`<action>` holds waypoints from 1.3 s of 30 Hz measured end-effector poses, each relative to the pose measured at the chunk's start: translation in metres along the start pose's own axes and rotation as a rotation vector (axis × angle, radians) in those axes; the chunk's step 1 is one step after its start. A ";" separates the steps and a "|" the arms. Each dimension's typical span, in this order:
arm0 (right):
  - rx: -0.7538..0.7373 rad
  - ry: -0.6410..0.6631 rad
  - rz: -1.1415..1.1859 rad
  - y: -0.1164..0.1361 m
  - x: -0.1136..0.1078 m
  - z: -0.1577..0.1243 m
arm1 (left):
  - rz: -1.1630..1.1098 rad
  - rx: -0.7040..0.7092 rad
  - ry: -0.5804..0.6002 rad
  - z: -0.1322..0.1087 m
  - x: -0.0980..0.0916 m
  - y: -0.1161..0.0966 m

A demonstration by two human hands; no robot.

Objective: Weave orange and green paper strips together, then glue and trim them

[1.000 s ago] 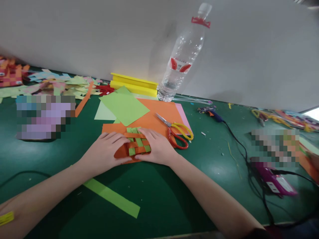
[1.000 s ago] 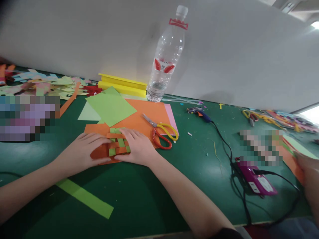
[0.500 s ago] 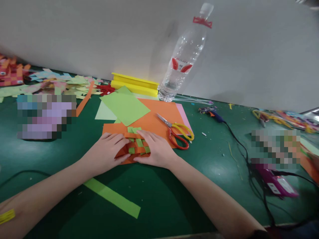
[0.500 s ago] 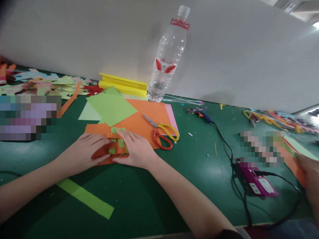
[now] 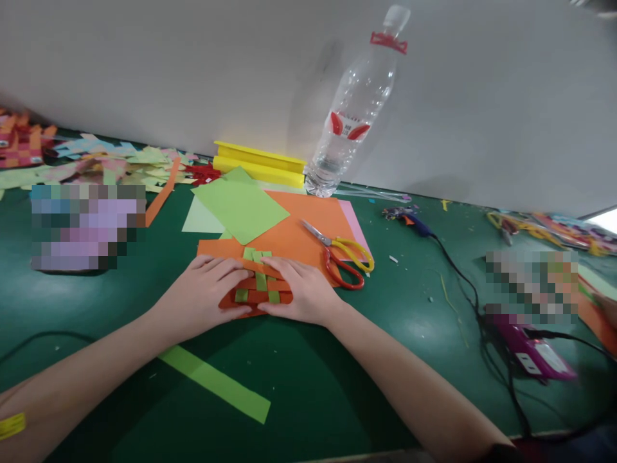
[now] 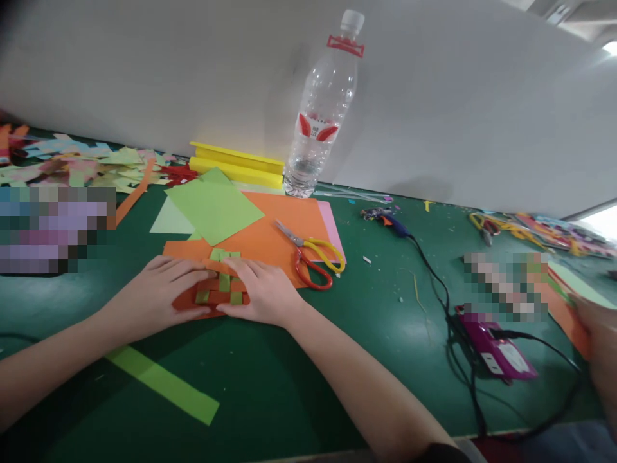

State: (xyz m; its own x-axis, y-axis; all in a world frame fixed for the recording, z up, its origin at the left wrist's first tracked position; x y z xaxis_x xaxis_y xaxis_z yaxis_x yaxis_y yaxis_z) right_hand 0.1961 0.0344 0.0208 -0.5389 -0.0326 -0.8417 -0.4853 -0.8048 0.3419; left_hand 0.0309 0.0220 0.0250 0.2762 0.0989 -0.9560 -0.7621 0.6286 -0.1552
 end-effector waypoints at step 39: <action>-0.469 0.027 -0.454 0.016 -0.007 0.001 | 0.036 0.006 -0.022 -0.002 0.000 -0.004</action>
State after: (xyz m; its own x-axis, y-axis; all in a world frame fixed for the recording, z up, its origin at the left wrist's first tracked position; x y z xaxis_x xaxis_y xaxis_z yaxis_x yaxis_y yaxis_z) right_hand 0.1908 0.0222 0.0325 -0.3308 0.3613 -0.8718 -0.3054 -0.9151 -0.2634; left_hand 0.0325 0.0175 0.0252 0.2616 0.1381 -0.9553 -0.7681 0.6291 -0.1194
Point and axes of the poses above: each hand's wrist, its own z-axis towards the middle knuckle, its own x-axis out of the palm, y = z × x, the point moved 5 cm from there along z, towards the middle knuckle, and after that the axes turned 5 degrees about -x, right-handed, at the moved point
